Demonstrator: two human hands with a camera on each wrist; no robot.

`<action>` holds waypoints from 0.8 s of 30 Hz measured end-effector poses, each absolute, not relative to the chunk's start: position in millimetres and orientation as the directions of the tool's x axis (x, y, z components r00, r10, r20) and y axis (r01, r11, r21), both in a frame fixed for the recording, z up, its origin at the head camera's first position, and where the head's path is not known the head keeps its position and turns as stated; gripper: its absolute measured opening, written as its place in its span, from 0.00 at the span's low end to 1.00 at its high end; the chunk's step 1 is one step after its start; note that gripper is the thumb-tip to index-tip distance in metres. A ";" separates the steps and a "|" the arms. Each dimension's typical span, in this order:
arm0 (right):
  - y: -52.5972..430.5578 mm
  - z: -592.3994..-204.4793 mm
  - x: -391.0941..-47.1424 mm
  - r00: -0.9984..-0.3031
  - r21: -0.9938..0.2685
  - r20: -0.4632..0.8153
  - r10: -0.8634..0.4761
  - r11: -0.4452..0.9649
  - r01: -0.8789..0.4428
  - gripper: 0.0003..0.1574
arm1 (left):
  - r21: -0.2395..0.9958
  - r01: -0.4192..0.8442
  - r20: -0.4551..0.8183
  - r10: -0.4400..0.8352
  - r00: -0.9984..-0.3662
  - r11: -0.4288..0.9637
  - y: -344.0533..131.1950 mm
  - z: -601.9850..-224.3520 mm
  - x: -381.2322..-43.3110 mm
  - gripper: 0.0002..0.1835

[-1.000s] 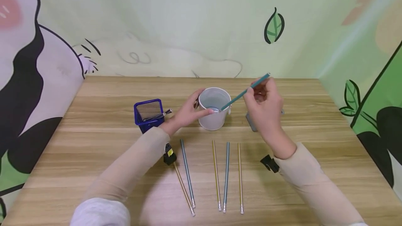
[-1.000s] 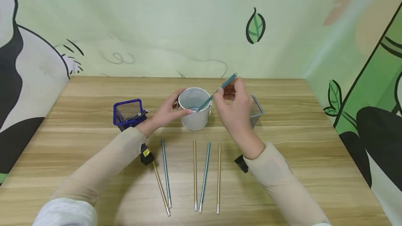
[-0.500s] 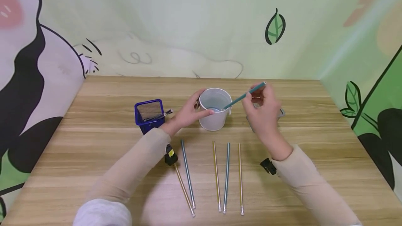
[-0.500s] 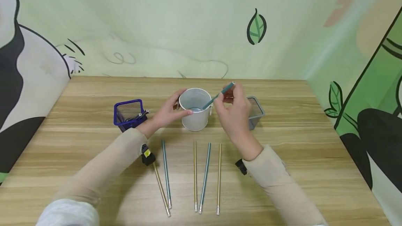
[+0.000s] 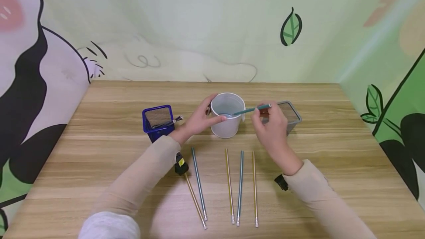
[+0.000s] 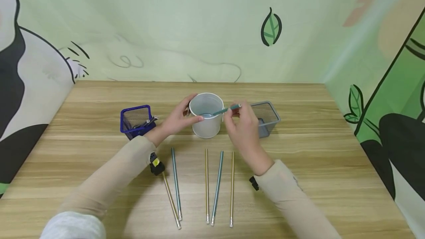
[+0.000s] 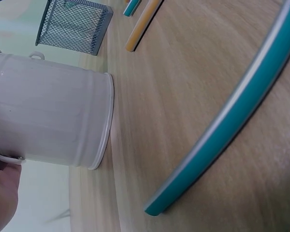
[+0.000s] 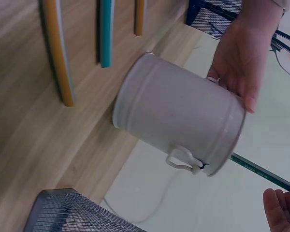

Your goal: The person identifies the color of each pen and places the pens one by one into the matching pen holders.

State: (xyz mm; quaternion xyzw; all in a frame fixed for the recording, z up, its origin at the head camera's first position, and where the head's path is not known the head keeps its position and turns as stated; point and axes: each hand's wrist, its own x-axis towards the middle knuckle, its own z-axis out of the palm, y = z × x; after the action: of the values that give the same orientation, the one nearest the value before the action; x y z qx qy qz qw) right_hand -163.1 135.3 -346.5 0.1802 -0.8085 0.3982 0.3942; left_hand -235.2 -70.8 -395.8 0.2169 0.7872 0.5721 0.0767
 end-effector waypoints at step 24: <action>125.4 -377.1 -176.1 -0.707 -0.495 0.706 -0.050 0.679 -0.542 0.08 | 0.949 0.234 0.122 0.437 -0.891 0.212 -71.1 -394.4 -234.0 0.45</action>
State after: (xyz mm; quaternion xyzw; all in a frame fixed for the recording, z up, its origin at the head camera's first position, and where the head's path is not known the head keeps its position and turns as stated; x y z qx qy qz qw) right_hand -176.1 125.4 -377.1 0.1741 -0.8504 0.3610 0.3410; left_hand -234.0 -71.1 -394.4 0.2169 0.7738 0.5889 0.0864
